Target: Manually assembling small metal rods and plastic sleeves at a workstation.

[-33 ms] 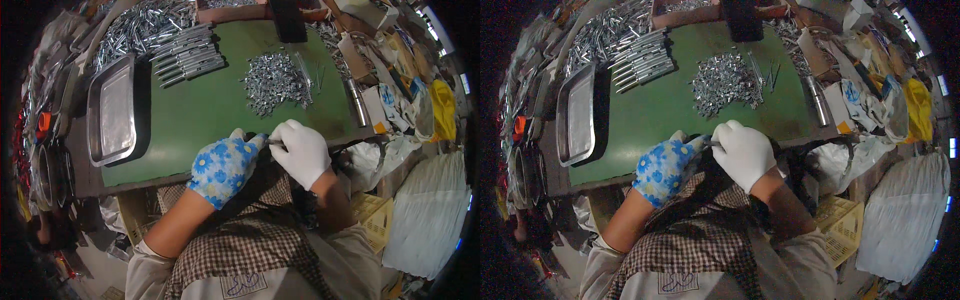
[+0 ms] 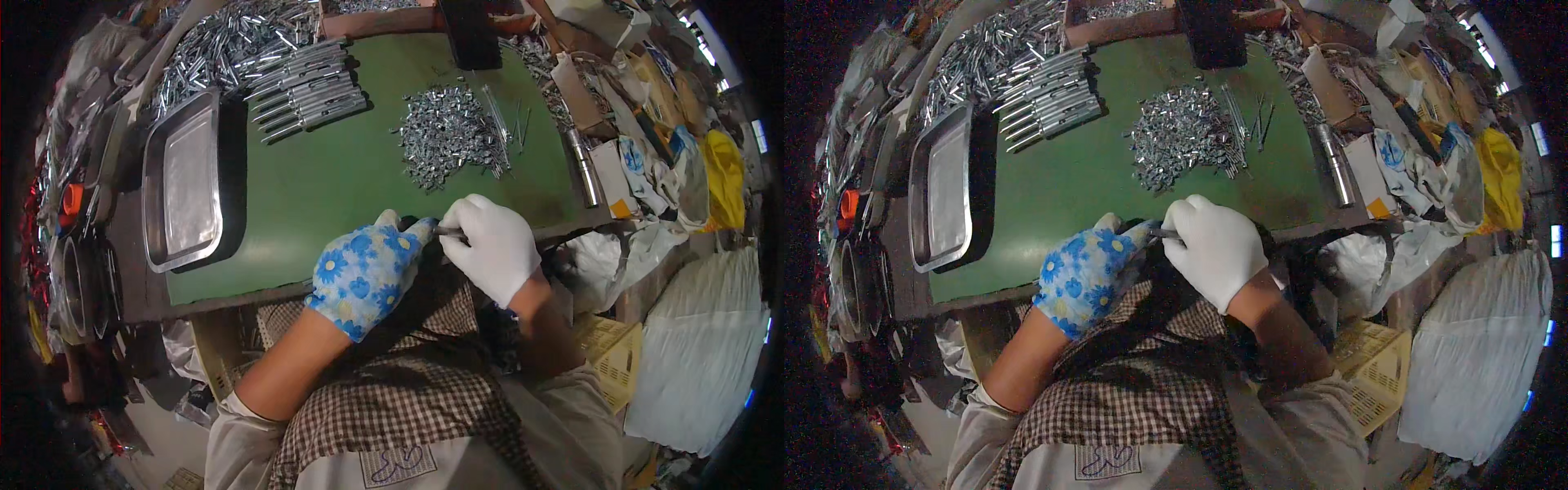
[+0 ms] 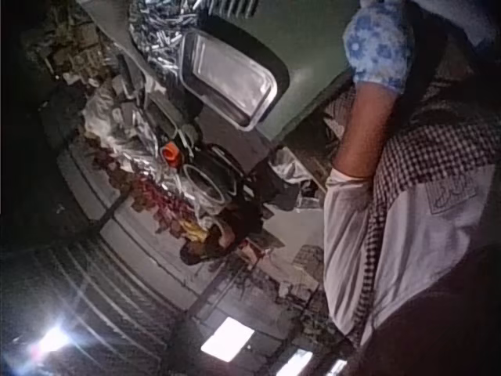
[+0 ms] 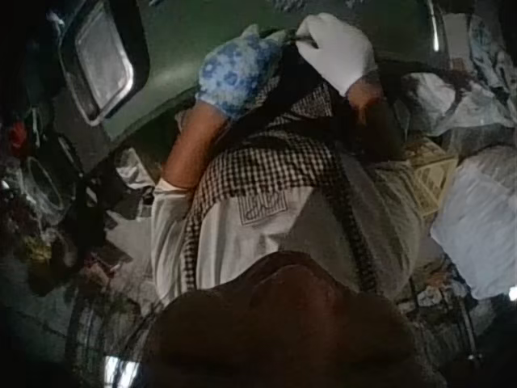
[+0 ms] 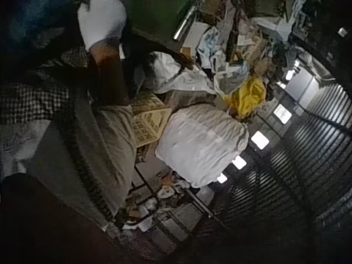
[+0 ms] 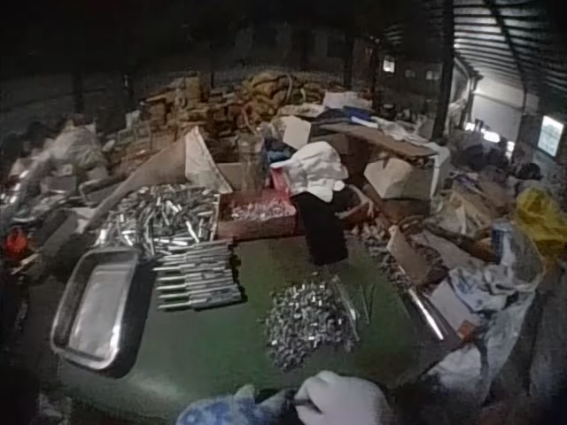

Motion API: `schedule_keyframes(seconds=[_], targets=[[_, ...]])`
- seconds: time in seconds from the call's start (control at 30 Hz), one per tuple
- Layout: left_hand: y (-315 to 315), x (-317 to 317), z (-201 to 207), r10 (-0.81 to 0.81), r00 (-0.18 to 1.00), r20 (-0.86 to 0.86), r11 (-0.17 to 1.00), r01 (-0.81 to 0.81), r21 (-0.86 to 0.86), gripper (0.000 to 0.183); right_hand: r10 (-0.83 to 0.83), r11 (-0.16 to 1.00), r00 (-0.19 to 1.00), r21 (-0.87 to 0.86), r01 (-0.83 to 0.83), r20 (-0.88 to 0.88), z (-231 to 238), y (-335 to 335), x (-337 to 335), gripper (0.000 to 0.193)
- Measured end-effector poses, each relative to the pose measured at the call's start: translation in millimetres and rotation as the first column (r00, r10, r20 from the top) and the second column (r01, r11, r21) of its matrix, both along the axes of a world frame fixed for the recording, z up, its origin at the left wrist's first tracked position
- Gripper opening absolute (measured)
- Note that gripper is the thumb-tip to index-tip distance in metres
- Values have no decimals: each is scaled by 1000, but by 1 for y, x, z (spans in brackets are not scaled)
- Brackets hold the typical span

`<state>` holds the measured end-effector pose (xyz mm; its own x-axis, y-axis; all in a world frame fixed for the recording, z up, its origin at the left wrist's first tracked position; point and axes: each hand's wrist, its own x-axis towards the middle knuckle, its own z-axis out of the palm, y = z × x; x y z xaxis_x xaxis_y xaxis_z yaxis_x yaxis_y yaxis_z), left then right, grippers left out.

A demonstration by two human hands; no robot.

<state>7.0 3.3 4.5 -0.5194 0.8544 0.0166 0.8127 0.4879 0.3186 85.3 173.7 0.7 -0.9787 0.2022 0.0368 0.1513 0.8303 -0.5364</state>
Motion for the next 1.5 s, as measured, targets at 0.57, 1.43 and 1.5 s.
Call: schedule_keyframes(seconds=[0.57, 1.43, 1.5], targets=[[2, -4, 2, -60, 998, 26, 994, 62, -91, 37, -461, -292, 862, -882, -370, -209, -32, -7, -37, 50], [-193, 28, 23, 445, 871, -207, 853, -482, -198, 47, -511, 54, 852, -993, -103, -116, -31, -1, -24, 29], [-169, 18, 22, 423, 882, -210, 897, -440, -41, 51, -497, 51, 857, -991, -126, -135, -23, -5, -24, 31]])
